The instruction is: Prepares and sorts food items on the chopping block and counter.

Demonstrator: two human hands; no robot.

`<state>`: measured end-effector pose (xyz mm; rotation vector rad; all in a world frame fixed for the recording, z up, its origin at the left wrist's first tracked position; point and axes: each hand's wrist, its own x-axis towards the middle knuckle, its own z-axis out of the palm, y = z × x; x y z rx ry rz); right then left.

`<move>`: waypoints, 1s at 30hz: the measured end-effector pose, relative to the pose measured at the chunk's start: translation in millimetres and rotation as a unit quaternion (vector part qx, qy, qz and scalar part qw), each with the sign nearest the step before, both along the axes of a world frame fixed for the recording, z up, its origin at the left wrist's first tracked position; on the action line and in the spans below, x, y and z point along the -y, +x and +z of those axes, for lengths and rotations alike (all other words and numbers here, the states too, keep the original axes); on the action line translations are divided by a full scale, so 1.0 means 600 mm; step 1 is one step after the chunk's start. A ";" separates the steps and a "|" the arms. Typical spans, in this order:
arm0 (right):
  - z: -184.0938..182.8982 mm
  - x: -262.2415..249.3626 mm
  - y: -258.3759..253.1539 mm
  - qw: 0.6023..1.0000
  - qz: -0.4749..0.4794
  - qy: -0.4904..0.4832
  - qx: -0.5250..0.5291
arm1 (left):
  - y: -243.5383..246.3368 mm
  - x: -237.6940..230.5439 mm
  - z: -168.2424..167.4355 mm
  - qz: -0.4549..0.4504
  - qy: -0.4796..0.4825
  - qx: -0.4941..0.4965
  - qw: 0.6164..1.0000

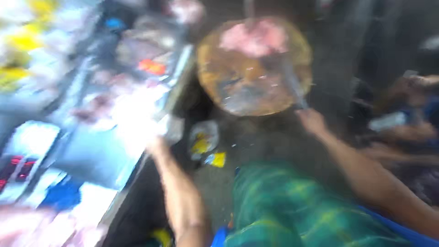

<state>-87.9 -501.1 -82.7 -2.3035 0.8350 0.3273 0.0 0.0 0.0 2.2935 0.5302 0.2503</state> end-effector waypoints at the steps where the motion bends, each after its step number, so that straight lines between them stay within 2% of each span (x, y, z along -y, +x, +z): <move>1: -0.003 -0.004 0.002 1.000 0.005 0.003 -0.012 | 0.006 -0.028 -0.029 0.027 -0.076 0.084 0.993; 3: -0.007 -0.012 0.009 1.000 0.001 -0.004 -0.030 | 0.043 -0.070 -0.081 0.000 -0.258 0.246 0.934; 5: -0.004 -0.027 0.014 0.999 -0.014 -0.017 -0.032 | 0.078 -0.091 -0.108 -0.026 -0.370 0.300 0.879; 6: -0.003 -0.032 0.015 0.999 -0.021 -0.018 -0.032 | 0.087 -0.096 -0.113 -0.036 -0.390 0.305 0.868; 8: -0.004 -0.035 0.016 0.999 -0.029 -0.016 -0.031 | 0.091 -0.096 -0.112 -0.044 -0.388 0.302 0.870; 16: -0.007 -0.025 0.021 1.000 -0.022 0.002 -0.020 | 0.098 -0.034 -0.083 -0.034 -0.278 0.270 0.921; 18: -0.013 -0.006 0.013 1.000 -0.011 -0.004 -0.021 | 0.117 -0.009 -0.080 -0.031 -0.198 0.224 0.954; 20: -0.018 0.008 0.018 1.000 0.009 -0.007 -0.013 | 0.140 0.008 -0.070 0.012 -0.159 0.164 0.973; 23: -0.019 0.027 0.021 1.000 0.025 -0.004 -0.016 | 0.155 0.022 -0.091 0.033 -0.185 0.161 0.969; 30: -0.023 0.047 0.028 0.999 0.032 0.005 -0.025 | 0.186 0.037 -0.133 0.067 -0.293 0.225 0.927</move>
